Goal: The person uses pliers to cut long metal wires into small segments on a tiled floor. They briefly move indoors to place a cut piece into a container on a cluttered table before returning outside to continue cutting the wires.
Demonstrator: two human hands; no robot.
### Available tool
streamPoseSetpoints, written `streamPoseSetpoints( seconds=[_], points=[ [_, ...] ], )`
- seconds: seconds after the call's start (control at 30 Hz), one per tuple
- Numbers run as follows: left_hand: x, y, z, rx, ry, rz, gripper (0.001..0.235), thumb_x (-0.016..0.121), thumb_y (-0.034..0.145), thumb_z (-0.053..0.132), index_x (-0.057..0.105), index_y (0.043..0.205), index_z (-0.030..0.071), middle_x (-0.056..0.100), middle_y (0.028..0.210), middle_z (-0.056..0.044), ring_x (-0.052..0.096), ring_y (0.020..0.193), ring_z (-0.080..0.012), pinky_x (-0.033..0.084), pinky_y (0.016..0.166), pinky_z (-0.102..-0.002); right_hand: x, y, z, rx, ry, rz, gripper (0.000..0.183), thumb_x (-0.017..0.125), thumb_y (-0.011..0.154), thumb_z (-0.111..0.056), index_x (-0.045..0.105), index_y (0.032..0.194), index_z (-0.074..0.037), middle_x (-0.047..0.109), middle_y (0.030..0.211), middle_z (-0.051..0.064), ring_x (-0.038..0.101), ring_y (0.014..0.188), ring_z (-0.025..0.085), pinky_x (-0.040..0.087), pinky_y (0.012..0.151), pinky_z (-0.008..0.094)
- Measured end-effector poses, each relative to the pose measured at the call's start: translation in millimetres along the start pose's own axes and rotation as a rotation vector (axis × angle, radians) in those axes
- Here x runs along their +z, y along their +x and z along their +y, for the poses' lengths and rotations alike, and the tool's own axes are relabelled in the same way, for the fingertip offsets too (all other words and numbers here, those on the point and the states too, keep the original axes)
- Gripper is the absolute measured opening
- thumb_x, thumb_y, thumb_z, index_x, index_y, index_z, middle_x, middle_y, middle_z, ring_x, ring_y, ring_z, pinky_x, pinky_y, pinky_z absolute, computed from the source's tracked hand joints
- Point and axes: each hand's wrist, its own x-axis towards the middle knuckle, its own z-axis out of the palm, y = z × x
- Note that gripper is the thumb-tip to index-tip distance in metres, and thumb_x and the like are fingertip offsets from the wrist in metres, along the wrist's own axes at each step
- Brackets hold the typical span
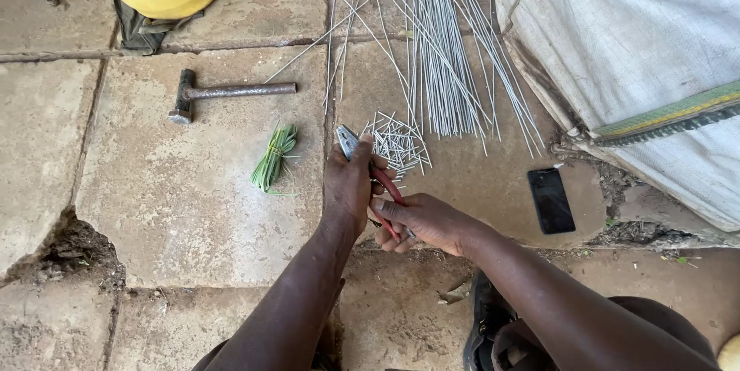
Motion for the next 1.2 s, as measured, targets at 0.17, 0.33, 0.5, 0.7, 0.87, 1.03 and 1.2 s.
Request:
streamPoseSetpoints(
  seconds=[0.17,0.33,0.5,0.7,0.87,1.03,1.2],
  points=[
    [0.1,-2.1,0.4,-0.075,-0.061,-0.052,0.037,0.044,0.107,0.039,0.048,0.102,0.003,0.072,0.075,-0.019,0.074,0.061,-0.0241,0.057,0.045,-0.024,10.9,-7.2,-6.3,-0.068,0.167,0.054,0.053,0.075,0.088,-0.054,0.065,0.088,-0.002,0.064,0.078,0.011,0.077,0.087,0.030,0.065,0.079,0.044],
    [0.8,-17.4,7.5,-0.101,0.158,-0.164,0.049,0.038,0.108,0.048,0.060,0.100,0.005,0.078,0.091,-0.022,0.079,0.081,-0.0311,0.063,0.061,-0.032,7.5,11.2,15.4,-0.108,0.427,0.045,0.044,0.078,0.089,-0.044,0.065,0.090,-0.002,0.065,0.079,0.013,0.076,0.076,0.034,0.068,0.066,0.054],
    [1.4,-16.2,5.6,0.403,0.766,-0.082,0.074,0.054,0.097,0.037,0.028,0.162,0.016,0.028,0.164,-0.026,0.027,0.149,-0.0530,0.038,0.116,-0.062,-1.2,18.6,23.0,0.020,0.075,0.266,0.030,0.065,0.097,-0.037,0.068,0.091,-0.008,0.071,0.075,0.010,0.074,0.062,0.022,0.066,0.054,0.037],
    [0.8,-8.3,-31.7,0.365,1.002,-0.611,0.051,0.050,0.103,0.052,0.070,0.130,0.014,0.069,0.130,-0.019,0.052,0.137,-0.0474,0.048,0.110,-0.055,-11.3,23.1,30.7,0.026,-0.055,0.348,0.031,0.062,0.098,-0.036,0.068,0.094,-0.006,0.071,0.073,0.011,0.072,0.061,0.021,0.063,0.052,0.032],
    [-5.3,-16.9,4.7,0.370,1.025,-0.542,0.058,0.047,0.103,0.045,0.052,0.147,0.008,0.049,0.152,-0.022,0.036,0.147,-0.0472,0.039,0.117,-0.059,-7.3,-3.1,-1.7,0.010,-0.058,0.431,0.031,0.061,0.097,-0.030,0.069,0.108,-0.002,0.071,0.078,0.012,0.070,0.063,0.018,0.060,0.046,0.026],
    [-25.7,25.5,-16.4,0.300,0.980,-0.239,0.056,0.048,0.102,0.025,0.043,0.153,0.003,0.050,0.148,-0.027,0.058,0.130,-0.0468,0.050,0.106,-0.059,-27.8,3.5,-7.4,-0.062,-0.093,0.566,0.035,0.062,0.096,-0.025,0.067,0.118,0.001,0.069,0.081,0.022,0.068,0.062,0.024,0.051,0.035,0.021],
    [-46.9,64.6,-54.6,0.294,0.953,0.004,0.023,0.061,0.091,0.034,0.076,0.106,0.025,0.080,0.096,-0.006,0.077,0.093,-0.0304,0.060,0.082,-0.048,-48.2,-3.2,-26.9,-0.173,0.008,0.769,0.040,0.069,0.092,-0.030,0.070,0.115,0.002,0.073,0.097,0.024,0.075,0.085,0.032,0.064,0.061,0.037]
  ],
)
